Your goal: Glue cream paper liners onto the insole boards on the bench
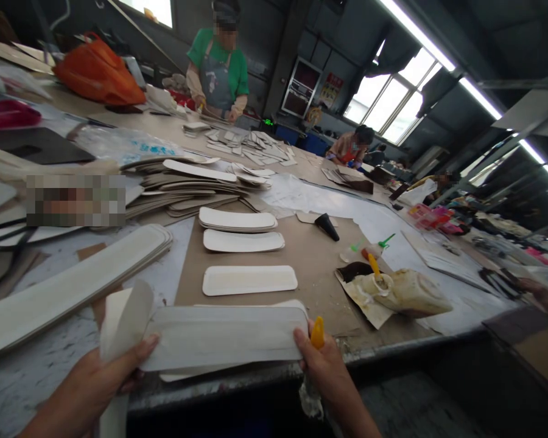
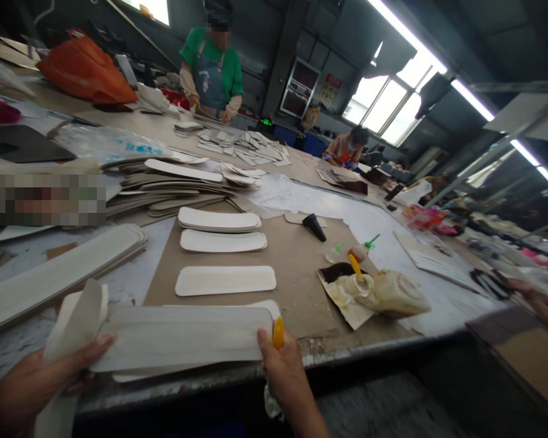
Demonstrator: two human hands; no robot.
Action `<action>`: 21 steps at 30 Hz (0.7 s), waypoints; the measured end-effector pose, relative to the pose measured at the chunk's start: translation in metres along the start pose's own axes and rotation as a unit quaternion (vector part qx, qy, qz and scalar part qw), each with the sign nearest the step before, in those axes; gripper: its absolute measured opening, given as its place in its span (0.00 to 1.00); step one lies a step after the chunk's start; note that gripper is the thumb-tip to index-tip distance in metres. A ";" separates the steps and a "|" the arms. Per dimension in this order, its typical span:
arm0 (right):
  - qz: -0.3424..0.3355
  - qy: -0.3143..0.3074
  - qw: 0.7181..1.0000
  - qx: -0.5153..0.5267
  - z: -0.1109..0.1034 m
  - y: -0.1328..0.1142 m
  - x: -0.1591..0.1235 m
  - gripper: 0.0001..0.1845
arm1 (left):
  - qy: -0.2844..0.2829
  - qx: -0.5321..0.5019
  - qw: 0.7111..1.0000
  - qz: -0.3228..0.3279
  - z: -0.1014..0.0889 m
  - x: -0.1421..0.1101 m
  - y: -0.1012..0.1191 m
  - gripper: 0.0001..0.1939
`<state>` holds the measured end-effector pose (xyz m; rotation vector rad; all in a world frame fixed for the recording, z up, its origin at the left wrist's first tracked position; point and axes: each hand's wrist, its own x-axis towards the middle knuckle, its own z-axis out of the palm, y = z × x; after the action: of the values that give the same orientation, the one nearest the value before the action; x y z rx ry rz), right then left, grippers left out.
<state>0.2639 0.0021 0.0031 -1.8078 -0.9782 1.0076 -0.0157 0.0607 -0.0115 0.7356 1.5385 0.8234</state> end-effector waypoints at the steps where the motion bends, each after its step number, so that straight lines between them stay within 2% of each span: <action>1: 0.002 -0.002 1.000 0.002 0.000 0.000 0.000 0.20 | 0.004 -0.008 1.000 -0.003 0.001 0.000 0.001 0.16; 7: 0.015 0.022 1.000 0.002 0.001 0.000 0.001 0.22 | 0.028 -0.036 0.999 -0.028 0.005 0.000 0.001 0.21; 10: 0.024 0.017 1.000 -0.011 0.002 0.000 0.002 0.21 | 0.029 -0.034 0.999 -0.009 0.006 -0.001 0.002 0.22; 16: 0.035 0.075 0.992 -0.091 0.004 0.002 0.001 0.19 | -0.024 -0.040 0.999 0.016 0.006 -0.006 0.008 0.27; 21: 0.025 0.064 0.991 -0.118 0.000 0.004 0.001 0.20 | -0.014 -0.063 0.998 0.016 0.006 -0.009 0.011 0.24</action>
<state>0.2652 0.0010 -0.0010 -2.0724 -1.0114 0.8213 -0.0091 0.0599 0.0017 0.6782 1.4399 0.9222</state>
